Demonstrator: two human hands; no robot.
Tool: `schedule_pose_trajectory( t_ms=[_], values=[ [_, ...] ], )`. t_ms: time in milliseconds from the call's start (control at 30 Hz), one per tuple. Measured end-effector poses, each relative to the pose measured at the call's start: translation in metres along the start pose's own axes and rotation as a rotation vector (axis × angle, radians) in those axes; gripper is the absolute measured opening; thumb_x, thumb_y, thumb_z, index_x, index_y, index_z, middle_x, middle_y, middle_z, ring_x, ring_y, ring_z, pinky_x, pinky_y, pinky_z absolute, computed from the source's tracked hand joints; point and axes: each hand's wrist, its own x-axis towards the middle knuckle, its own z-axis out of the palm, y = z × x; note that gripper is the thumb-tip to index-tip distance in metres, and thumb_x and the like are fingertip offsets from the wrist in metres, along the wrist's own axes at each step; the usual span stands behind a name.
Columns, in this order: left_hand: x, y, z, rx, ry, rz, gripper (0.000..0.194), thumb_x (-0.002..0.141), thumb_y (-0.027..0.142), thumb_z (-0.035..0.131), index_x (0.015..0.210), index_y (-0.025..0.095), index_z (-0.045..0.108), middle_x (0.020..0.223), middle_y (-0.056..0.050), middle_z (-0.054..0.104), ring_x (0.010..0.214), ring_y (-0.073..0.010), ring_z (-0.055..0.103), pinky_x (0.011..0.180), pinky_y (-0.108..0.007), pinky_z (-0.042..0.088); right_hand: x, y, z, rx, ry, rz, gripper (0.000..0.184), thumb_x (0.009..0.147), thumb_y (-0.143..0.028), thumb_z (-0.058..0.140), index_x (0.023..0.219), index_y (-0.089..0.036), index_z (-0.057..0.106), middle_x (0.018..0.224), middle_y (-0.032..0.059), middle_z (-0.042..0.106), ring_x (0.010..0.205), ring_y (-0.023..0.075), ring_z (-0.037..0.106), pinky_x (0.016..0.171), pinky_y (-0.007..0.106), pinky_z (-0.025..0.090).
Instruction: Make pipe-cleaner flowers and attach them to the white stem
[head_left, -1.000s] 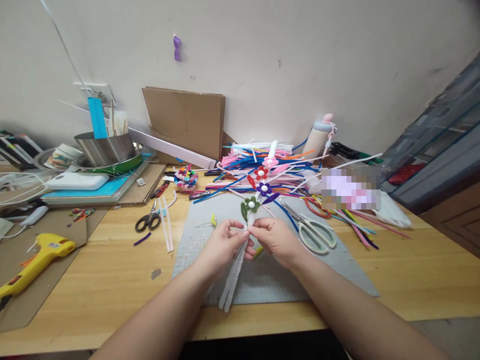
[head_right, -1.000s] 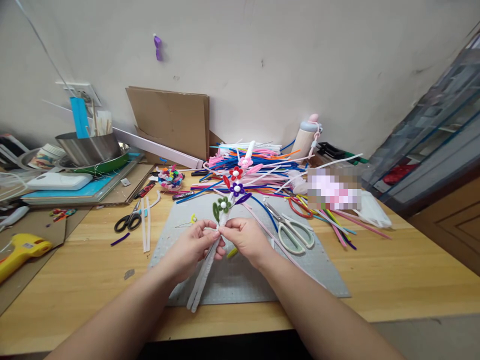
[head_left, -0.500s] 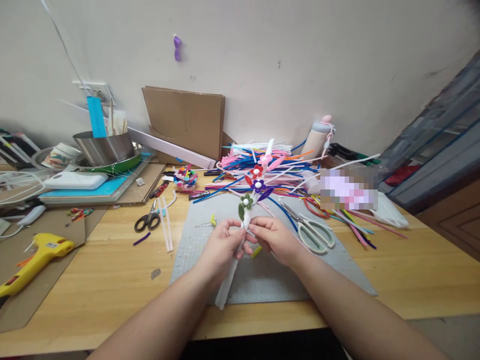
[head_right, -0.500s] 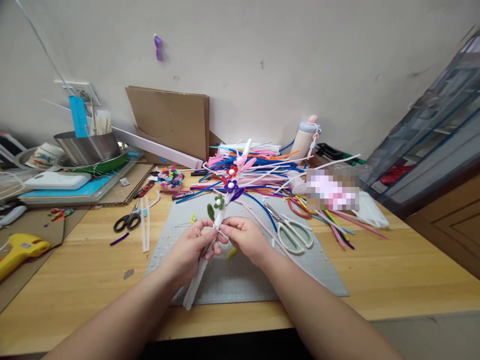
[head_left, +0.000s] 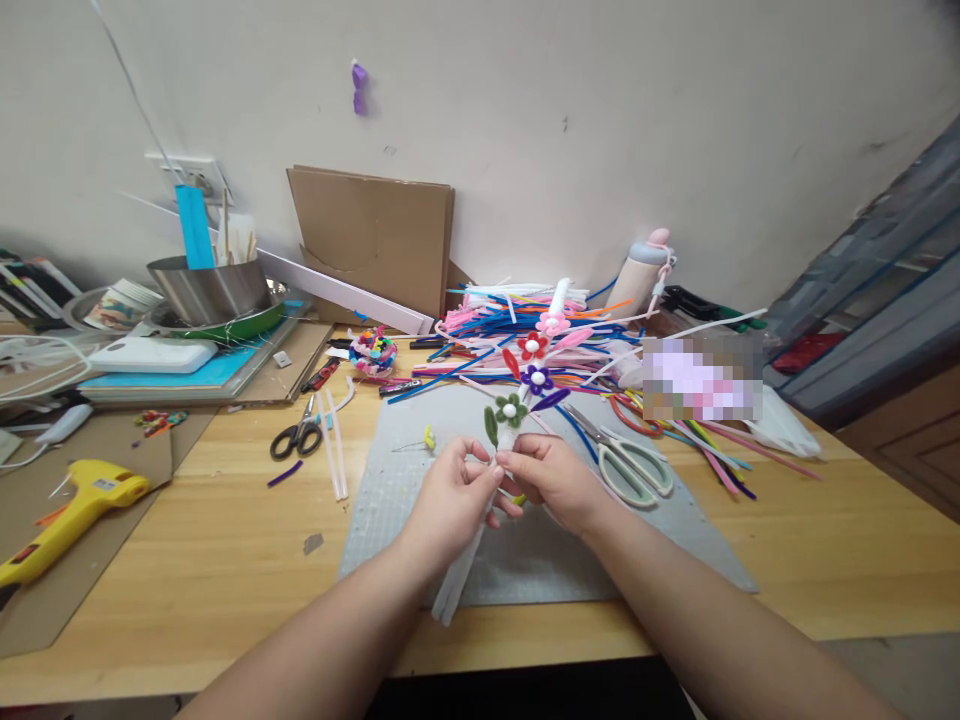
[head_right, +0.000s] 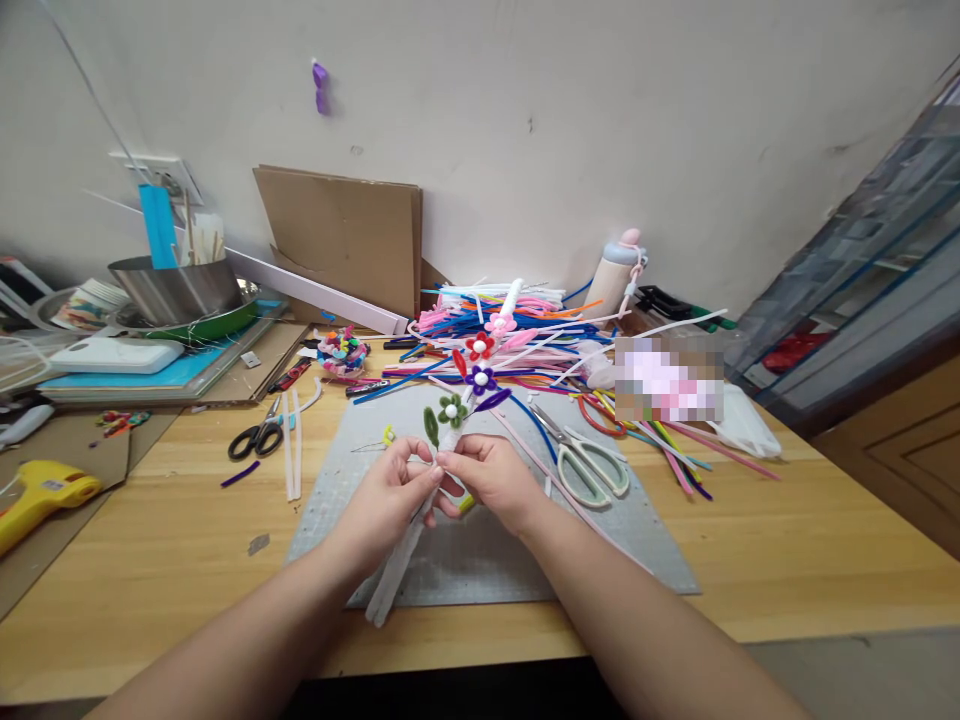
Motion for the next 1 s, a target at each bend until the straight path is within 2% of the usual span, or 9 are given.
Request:
schedule_pose_trajectory(
  t_ms=[133,200,267,333,467,767,867,1000],
  values=[
    [0.000,-0.001,-0.004,0.156,0.023,0.060,0.020,0.078,0.031,0.054,0.084,0.021,0.038,0.063,0.001,0.062,0.056,-0.0155,0.062,0.050,-0.025,0.043,0.000,0.000,0.001,-0.026,0.047,-0.017,0.031,0.069,-0.041,0.066,0.061,-0.014,0.054,0.044,-0.0065,0.042,0.038,0.0039,0.028,0.039,0.021,0.017],
    [0.001,0.001,-0.009,0.300,0.081,0.153,0.020,0.075,0.034,0.058,0.080,0.019,0.046,0.062,0.002,0.059,0.058,-0.0135,0.059,0.054,-0.024,0.042,0.001,0.000,0.001,-0.039,0.047,-0.032,0.032,0.069,-0.042,0.065,0.059,-0.015,0.053,0.041,-0.0078,0.037,0.038,0.0039,0.026,0.040,0.021,0.017],
    [0.004,0.004,-0.014,0.368,0.188,0.228,0.021,0.072,0.036,0.062,0.075,0.018,0.052,0.065,0.001,0.056,0.061,-0.0119,0.054,0.054,-0.022,0.039,0.001,0.001,0.001,-0.057,0.033,-0.041,0.034,0.070,-0.043,0.064,0.056,-0.016,0.049,0.039,-0.0087,0.033,0.037,0.0039,0.025,0.040,0.022,0.016],
    [0.007,0.007,-0.017,0.295,0.232,0.231,0.022,0.070,0.036,0.063,0.075,0.017,0.054,0.068,0.000,0.055,0.058,-0.0100,0.049,0.049,-0.021,0.036,0.000,0.002,0.001,-0.101,0.010,-0.035,0.036,0.071,-0.043,0.063,0.055,-0.016,0.047,0.040,-0.0086,0.032,0.039,0.0040,0.025,0.041,0.021,0.016],
    [0.012,0.009,-0.021,0.134,0.152,0.141,0.021,0.070,0.034,0.063,0.070,0.015,0.055,0.056,0.003,0.050,0.044,-0.0065,0.040,0.042,-0.020,0.031,-0.003,0.000,0.003,-0.187,-0.047,-0.007,0.032,0.072,-0.043,0.061,0.061,-0.015,0.050,0.046,-0.0082,0.033,0.043,0.0044,0.026,0.042,0.021,0.017],
    [0.008,0.014,-0.016,0.075,0.197,0.164,0.018,0.064,0.028,0.068,0.061,0.015,0.056,0.052,0.003,0.051,0.045,-0.0057,0.039,0.042,-0.019,0.028,-0.002,-0.001,-0.001,-0.186,-0.131,-0.005,0.035,0.071,-0.047,0.062,0.066,-0.013,0.056,0.047,-0.0081,0.033,0.041,0.0036,0.025,0.041,0.021,0.015],
    [0.009,0.011,-0.015,0.012,0.180,0.147,0.018,0.063,0.027,0.069,0.061,0.014,0.056,0.054,0.003,0.052,0.046,-0.0053,0.039,0.042,-0.018,0.027,-0.003,-0.003,-0.001,-0.199,-0.132,0.007,0.033,0.071,-0.045,0.062,0.063,-0.014,0.054,0.046,-0.0079,0.035,0.042,0.0037,0.027,0.041,0.021,0.016],
    [0.012,0.004,-0.015,-0.071,0.169,0.099,0.023,0.063,0.033,0.070,0.069,0.014,0.057,0.057,0.003,0.051,0.045,-0.0044,0.038,0.042,-0.018,0.028,-0.004,-0.006,0.002,-0.198,-0.071,0.023,0.032,0.069,-0.042,0.065,0.060,-0.015,0.052,0.044,-0.0082,0.036,0.041,0.0040,0.028,0.041,0.021,0.017]
  ],
)
